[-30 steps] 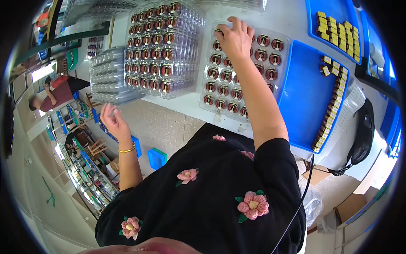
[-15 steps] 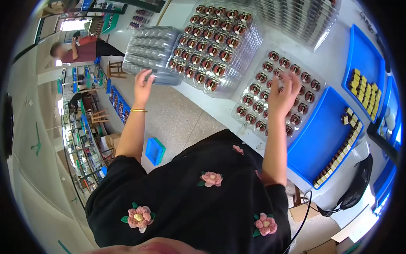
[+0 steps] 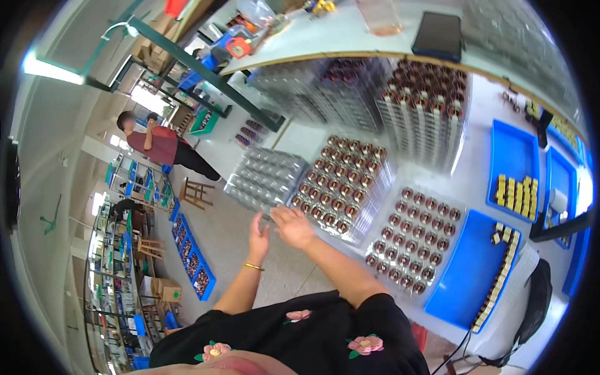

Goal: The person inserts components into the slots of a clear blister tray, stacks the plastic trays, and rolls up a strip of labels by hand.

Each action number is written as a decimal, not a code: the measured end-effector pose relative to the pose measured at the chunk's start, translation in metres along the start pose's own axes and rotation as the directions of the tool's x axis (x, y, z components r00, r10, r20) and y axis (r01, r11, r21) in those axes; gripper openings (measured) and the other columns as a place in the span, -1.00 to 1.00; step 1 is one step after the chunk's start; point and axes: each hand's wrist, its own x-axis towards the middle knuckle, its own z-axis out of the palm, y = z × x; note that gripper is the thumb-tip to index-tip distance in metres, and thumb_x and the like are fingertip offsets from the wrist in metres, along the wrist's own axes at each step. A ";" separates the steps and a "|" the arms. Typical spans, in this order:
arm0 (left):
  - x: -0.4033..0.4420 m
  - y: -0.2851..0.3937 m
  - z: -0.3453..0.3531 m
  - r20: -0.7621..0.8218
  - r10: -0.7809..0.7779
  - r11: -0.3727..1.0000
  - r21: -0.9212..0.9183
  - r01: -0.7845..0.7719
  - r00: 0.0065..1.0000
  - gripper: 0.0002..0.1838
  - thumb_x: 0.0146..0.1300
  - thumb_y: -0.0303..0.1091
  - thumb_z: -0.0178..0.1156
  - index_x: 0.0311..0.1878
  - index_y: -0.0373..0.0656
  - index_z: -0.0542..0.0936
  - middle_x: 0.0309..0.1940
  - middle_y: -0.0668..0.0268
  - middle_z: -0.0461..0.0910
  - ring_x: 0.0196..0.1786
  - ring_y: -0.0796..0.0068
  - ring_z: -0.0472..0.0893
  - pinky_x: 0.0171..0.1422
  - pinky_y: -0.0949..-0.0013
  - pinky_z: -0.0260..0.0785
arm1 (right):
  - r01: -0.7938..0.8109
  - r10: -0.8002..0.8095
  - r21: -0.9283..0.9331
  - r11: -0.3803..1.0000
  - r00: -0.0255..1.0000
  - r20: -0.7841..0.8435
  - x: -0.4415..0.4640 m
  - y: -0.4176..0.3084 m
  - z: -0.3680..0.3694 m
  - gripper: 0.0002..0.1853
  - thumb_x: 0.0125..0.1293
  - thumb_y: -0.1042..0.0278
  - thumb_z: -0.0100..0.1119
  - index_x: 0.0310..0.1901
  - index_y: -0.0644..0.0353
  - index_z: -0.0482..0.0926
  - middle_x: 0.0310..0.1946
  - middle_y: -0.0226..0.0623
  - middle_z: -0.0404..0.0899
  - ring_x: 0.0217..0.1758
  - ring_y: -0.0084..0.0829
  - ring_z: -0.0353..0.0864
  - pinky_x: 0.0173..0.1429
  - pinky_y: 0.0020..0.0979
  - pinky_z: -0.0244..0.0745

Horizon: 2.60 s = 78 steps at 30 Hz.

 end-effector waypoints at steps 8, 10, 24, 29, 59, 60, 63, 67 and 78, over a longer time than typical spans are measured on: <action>-0.003 -0.031 0.041 -0.135 -0.207 0.946 -0.282 0.162 0.969 -0.31 0.26 -0.58 0.07 0.46 -0.37 0.12 0.47 -0.12 0.13 0.53 0.01 0.14 0.58 0.12 -0.01 | -0.025 0.062 -0.139 0.990 0.960 0.271 0.020 0.000 0.048 -0.75 0.10 0.22 0.26 -0.17 0.04 0.66 -0.06 -0.28 0.56 0.17 -0.21 0.51 0.20 -0.09 0.38; -0.010 -0.029 0.041 -0.132 -0.161 0.959 -0.256 0.124 0.978 -0.29 0.30 -0.53 0.10 0.47 -0.39 0.08 0.48 -0.12 0.11 0.53 0.02 0.13 0.58 0.11 -0.02 | -0.077 0.150 -0.172 0.982 0.871 0.469 0.035 -0.008 0.042 -0.78 0.08 0.24 0.25 -0.23 0.06 0.68 -0.20 -0.25 0.60 0.05 -0.17 0.59 0.11 -0.10 0.47; -0.019 -0.031 0.034 0.196 -0.330 0.693 -0.614 0.378 0.924 -0.24 0.50 -0.27 0.02 0.56 -0.29 -0.16 0.55 -0.06 -0.03 0.57 0.12 0.07 0.55 0.25 0.03 | -0.370 0.427 -0.216 0.904 0.733 0.529 0.076 -0.016 0.051 -0.75 0.03 0.30 0.29 -0.27 0.23 0.74 -0.23 0.00 0.70 -0.06 -0.06 0.71 -0.08 -0.13 0.65; -0.021 -0.024 0.039 0.216 -0.351 0.609 -0.687 0.398 0.911 -0.20 0.46 -0.40 0.06 0.58 -0.20 -0.18 0.54 0.11 0.05 0.54 0.21 0.14 0.51 0.27 0.12 | -0.520 0.541 -0.227 0.823 0.600 0.589 0.083 -0.013 0.050 -0.70 0.04 0.28 0.31 -0.19 0.22 0.73 -0.16 0.00 0.70 -0.02 -0.08 0.71 -0.05 -0.13 0.66; 0.029 0.084 0.000 0.106 -0.293 0.375 -0.901 0.216 0.950 -0.37 0.47 -0.17 0.07 0.49 -0.18 0.15 0.17 0.10 0.43 0.19 0.25 0.51 0.23 0.16 0.40 | -0.276 0.717 0.956 -0.102 0.646 0.263 -0.106 -0.022 -0.179 -0.82 0.41 0.29 0.14 -0.32 0.17 0.47 -0.39 -0.41 0.42 -0.28 -0.40 0.53 0.10 -0.02 0.57; 0.026 0.102 0.009 0.137 -0.222 0.360 -0.909 0.211 0.965 -0.40 0.45 -0.24 0.11 0.47 -0.16 0.19 0.00 0.18 0.52 0.02 0.33 0.61 0.06 0.25 0.50 | -0.259 0.760 0.956 -0.136 0.592 0.268 -0.142 -0.020 -0.184 -0.79 0.43 0.27 0.11 -0.37 0.15 0.45 -0.46 -0.39 0.35 -0.35 -0.40 0.49 0.04 -0.04 0.56; -0.005 0.148 0.033 0.274 0.022 0.625 -0.754 0.200 0.962 -0.46 0.41 -0.38 0.11 0.42 -0.18 0.26 -0.32 0.40 0.44 -0.36 0.65 0.43 -0.23 0.50 0.46 | -0.595 0.950 0.800 0.076 0.286 0.123 -0.249 -0.032 -0.185 -0.59 0.50 -0.02 -0.07 -0.17 0.22 0.52 -0.34 -0.27 0.55 -0.24 -0.32 0.63 -0.10 -0.19 0.63; -0.052 0.181 0.113 0.617 0.211 0.639 -0.674 0.370 0.758 -0.31 0.35 -0.33 0.26 0.46 -0.20 0.19 -0.19 0.31 0.51 -0.25 0.63 0.52 -0.29 0.54 0.45 | -0.783 0.984 0.613 0.102 -0.010 -0.176 -0.288 -0.085 -0.203 -0.59 0.48 0.11 0.05 0.14 0.27 0.41 -0.22 -0.20 0.53 -0.35 -0.45 0.55 -0.27 -0.41 0.57; -0.078 0.158 0.213 0.655 0.262 0.948 -0.313 -0.061 0.709 -0.25 0.32 -0.45 0.11 0.51 -0.32 0.01 0.41 -0.21 0.20 0.45 -0.14 0.22 0.53 0.10 0.10 | -0.862 0.742 -0.496 0.109 0.402 -0.537 -0.282 -0.054 -0.215 -0.36 0.23 0.31 0.24 0.34 0.25 0.31 0.31 0.05 0.26 0.33 0.09 0.24 0.32 0.05 0.25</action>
